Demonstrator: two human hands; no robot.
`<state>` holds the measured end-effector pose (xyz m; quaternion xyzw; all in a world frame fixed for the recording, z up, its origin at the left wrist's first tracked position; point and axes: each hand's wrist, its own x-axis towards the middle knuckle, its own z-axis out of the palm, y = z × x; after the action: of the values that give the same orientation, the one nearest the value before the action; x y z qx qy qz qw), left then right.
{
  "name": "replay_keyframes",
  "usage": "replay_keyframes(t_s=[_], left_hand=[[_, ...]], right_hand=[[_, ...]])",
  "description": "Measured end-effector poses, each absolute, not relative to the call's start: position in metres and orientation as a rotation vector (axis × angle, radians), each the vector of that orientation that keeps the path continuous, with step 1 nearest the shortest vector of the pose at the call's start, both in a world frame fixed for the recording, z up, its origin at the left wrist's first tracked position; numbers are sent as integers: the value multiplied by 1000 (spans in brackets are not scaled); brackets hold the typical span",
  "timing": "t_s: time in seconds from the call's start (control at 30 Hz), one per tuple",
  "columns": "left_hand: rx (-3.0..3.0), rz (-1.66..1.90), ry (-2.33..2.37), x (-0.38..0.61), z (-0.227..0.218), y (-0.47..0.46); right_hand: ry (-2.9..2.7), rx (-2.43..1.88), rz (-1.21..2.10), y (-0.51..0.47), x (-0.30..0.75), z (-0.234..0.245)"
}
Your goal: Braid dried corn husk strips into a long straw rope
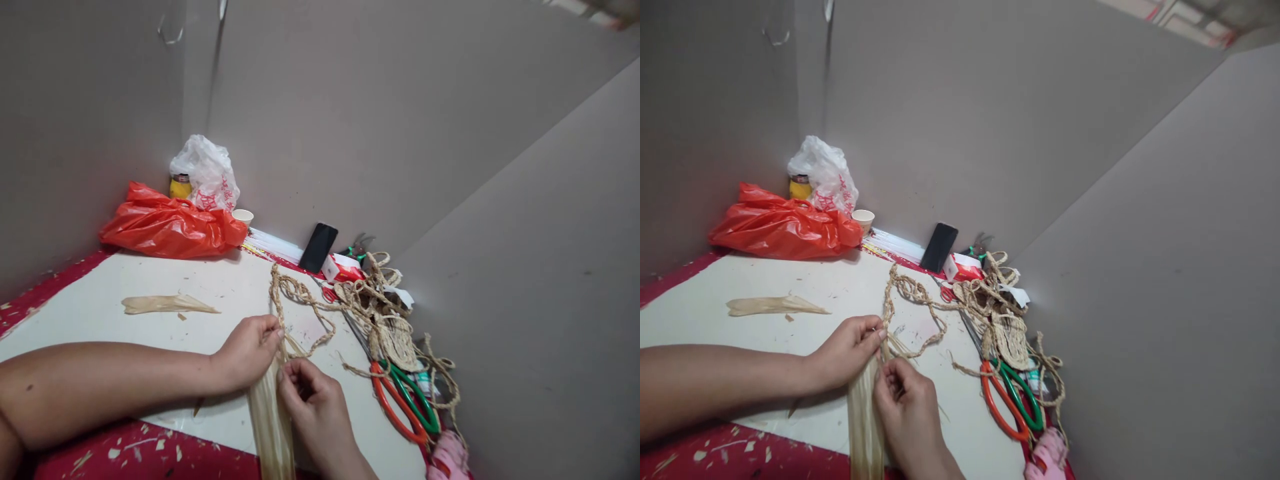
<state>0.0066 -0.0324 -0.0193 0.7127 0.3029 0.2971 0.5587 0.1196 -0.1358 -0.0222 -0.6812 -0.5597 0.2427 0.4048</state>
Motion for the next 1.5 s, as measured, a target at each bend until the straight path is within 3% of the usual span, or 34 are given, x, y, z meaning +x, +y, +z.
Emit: replay_keyframes(t_s=[0.3,0.57,0.9,1.5], left_hand=[[1853,764,755,8,-25,-34],[1814,814,759,9,-30,-36],[1623,794,701,10,-28,-39],[1530,850,627,9,-33,-39]], right_hand=[[-1696,-1707,173,-136,112,-27],[-1495,-1713,480,-129,109,-27],[-1584,-1652,319,-131,102,-28],[-1365,-1749,444,-126,99,-29]])
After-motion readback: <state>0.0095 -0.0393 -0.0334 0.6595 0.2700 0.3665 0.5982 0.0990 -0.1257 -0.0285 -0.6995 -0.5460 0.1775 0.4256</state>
